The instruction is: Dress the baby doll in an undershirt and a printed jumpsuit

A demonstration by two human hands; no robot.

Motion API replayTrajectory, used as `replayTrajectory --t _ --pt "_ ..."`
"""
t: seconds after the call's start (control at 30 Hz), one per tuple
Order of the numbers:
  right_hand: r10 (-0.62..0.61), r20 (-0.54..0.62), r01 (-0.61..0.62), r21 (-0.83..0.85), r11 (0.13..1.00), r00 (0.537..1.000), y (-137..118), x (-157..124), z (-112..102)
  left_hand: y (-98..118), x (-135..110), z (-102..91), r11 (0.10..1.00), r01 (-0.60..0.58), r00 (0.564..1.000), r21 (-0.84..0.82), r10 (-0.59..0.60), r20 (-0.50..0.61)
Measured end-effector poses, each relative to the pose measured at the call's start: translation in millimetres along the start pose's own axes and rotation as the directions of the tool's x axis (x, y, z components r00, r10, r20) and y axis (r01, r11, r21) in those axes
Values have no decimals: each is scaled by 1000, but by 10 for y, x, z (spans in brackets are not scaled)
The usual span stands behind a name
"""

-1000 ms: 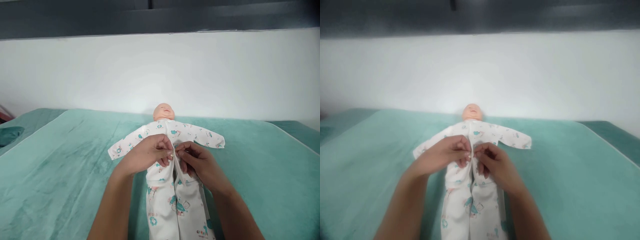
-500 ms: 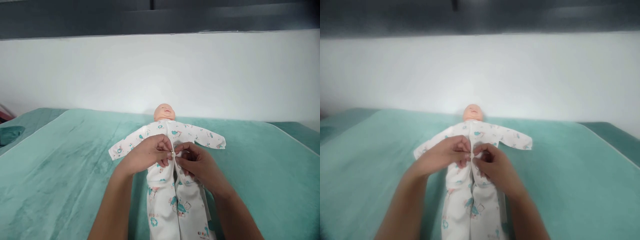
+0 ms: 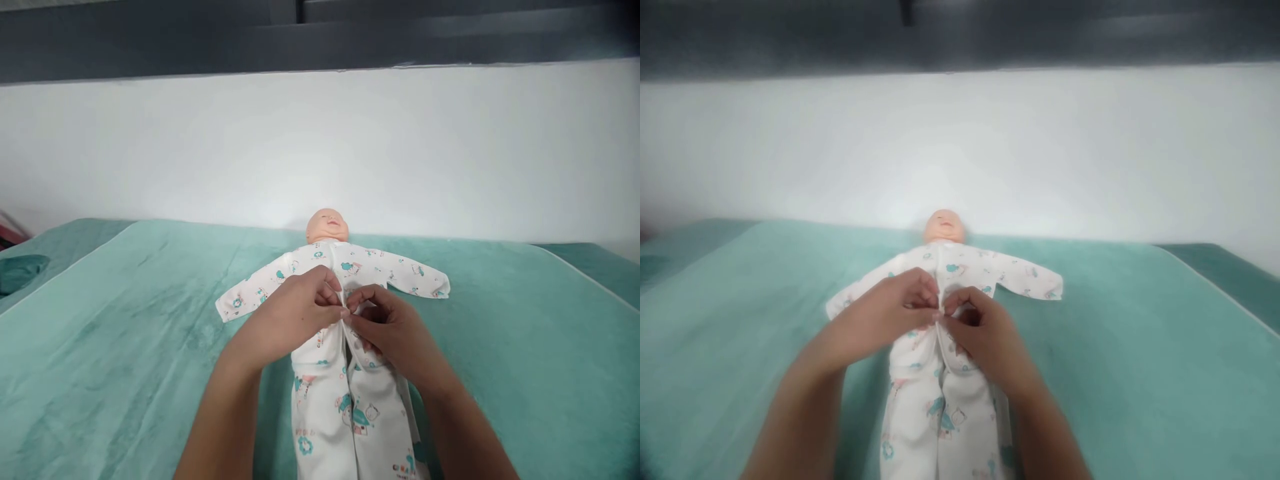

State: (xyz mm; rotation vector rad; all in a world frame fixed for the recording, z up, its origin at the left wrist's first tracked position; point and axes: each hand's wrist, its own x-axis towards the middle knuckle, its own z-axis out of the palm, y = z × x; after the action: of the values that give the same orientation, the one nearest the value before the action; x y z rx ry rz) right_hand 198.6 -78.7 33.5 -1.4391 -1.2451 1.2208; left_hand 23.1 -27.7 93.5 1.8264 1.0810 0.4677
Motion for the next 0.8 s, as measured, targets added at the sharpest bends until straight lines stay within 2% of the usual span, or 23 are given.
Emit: replayTrajectory --t 0.07,0.17,0.5,0.8 --pt "-2 1 2 10 1000 1000 -5 0 4 6 -3 16 996 6 999 94 -3 -41" --pt "4 3 -4 24 1000 1000 -36 -14 7 10 5 29 989 -1 998 146 9 -57" --pt "35 -13 -35 13 999 999 -89 -18 13 -10 2 -3 991 -17 1000 133 20 -21" --pt "47 -15 -47 14 999 999 -88 -22 24 -22 38 52 984 12 997 177 2 -79"
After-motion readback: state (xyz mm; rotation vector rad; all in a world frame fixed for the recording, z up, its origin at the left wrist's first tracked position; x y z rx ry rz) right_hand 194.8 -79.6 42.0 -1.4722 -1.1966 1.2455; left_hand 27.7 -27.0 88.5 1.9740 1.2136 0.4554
